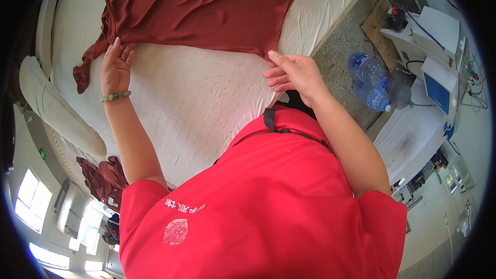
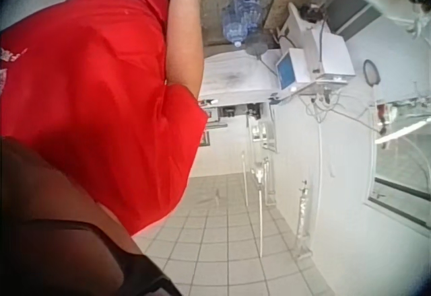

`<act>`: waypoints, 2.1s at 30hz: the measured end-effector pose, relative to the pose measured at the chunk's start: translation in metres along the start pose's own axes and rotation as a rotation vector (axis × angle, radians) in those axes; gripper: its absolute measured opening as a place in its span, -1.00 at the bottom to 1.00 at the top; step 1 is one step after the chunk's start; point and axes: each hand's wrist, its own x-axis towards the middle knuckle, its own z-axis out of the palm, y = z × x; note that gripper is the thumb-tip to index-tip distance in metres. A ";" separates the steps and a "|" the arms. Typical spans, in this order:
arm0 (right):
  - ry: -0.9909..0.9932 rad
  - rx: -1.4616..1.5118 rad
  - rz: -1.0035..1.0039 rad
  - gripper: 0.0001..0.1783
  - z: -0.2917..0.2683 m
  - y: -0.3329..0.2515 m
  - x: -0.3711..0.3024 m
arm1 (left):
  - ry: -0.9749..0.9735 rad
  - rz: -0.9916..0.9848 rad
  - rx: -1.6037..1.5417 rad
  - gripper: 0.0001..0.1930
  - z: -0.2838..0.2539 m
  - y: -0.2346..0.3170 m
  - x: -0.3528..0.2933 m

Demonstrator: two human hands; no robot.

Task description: Ironing a red garment on an ironing table in a sewing factory.

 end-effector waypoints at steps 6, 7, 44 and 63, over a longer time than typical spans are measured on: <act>0.012 0.034 0.075 -0.44 0.010 0.002 -0.001 | -0.094 0.021 -0.078 -0.91 -0.022 -0.003 0.008; 0.014 0.035 0.075 -0.44 0.010 0.004 -0.002 | -0.094 0.026 -0.086 -0.92 -0.025 -0.005 0.010; 0.259 -1.038 -1.302 -0.70 0.054 -0.069 0.017 | 0.307 0.939 1.200 -0.32 0.104 -0.120 -0.087; -0.124 -1.300 -1.887 -0.55 0.134 -0.124 0.115 | 0.377 0.636 1.431 0.57 0.134 -0.141 -0.089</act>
